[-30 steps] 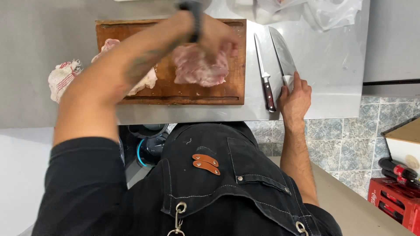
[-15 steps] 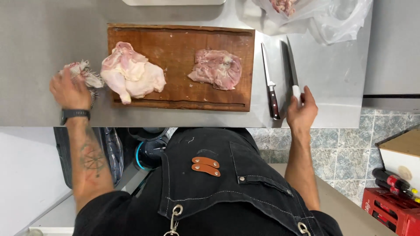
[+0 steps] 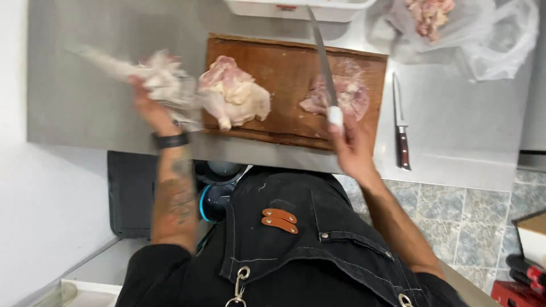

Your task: A person is deboning and cutting raw chicken pieces on a wooden cutting board in a commercial kitchen setting.

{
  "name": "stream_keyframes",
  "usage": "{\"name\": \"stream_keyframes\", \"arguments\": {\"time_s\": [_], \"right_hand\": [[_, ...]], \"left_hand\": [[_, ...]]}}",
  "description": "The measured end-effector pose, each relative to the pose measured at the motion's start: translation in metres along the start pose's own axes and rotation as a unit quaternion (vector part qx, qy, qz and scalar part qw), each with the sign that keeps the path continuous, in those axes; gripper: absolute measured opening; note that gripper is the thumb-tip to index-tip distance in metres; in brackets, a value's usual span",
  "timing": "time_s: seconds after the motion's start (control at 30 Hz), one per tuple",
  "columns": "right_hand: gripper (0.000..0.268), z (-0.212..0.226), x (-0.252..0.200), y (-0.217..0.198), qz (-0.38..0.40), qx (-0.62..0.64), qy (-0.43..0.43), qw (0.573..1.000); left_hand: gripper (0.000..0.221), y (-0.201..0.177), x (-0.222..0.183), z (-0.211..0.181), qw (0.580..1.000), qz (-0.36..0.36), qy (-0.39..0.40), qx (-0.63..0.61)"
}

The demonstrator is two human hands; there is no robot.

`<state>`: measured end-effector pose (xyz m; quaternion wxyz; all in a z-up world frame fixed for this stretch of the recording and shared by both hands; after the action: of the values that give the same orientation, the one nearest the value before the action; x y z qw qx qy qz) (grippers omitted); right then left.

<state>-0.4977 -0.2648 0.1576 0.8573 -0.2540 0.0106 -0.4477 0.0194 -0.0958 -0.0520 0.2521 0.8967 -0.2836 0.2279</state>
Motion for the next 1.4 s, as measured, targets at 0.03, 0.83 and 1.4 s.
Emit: {"name": "stream_keyframes", "arguments": {"time_s": [0.03, 0.83, 1.4], "right_hand": [[0.019, 0.012, 0.007, 0.031, 0.004, 0.003, -0.003, 1.0], [0.047, 0.041, -0.013, 0.116, -0.014, -0.366, -0.102, 0.925], [0.051, -0.065, -0.099, -0.106, -0.063, -0.179, 0.183, 0.965]], "left_hand": [[0.04, 0.02, -0.003, -0.016, 1.0, -0.002, 0.003, 0.004], [0.053, 0.225, -0.044, -0.106, 0.959, 0.168, -0.198, 0.117], [0.05, -0.081, 0.047, -0.066, 0.592, 0.172, 0.097, 0.782]]}}
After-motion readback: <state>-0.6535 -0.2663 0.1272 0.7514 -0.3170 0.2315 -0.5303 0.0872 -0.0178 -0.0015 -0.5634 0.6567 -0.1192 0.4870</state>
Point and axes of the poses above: each hand's wrist, its own x-axis towards the middle knuckle, its own y-axis out of the palm, z = x × y, the point moved 6 cm from there along x, towards the middle knuckle, and after that the axes turned 4 degrees about z, right-handed, at the moved point
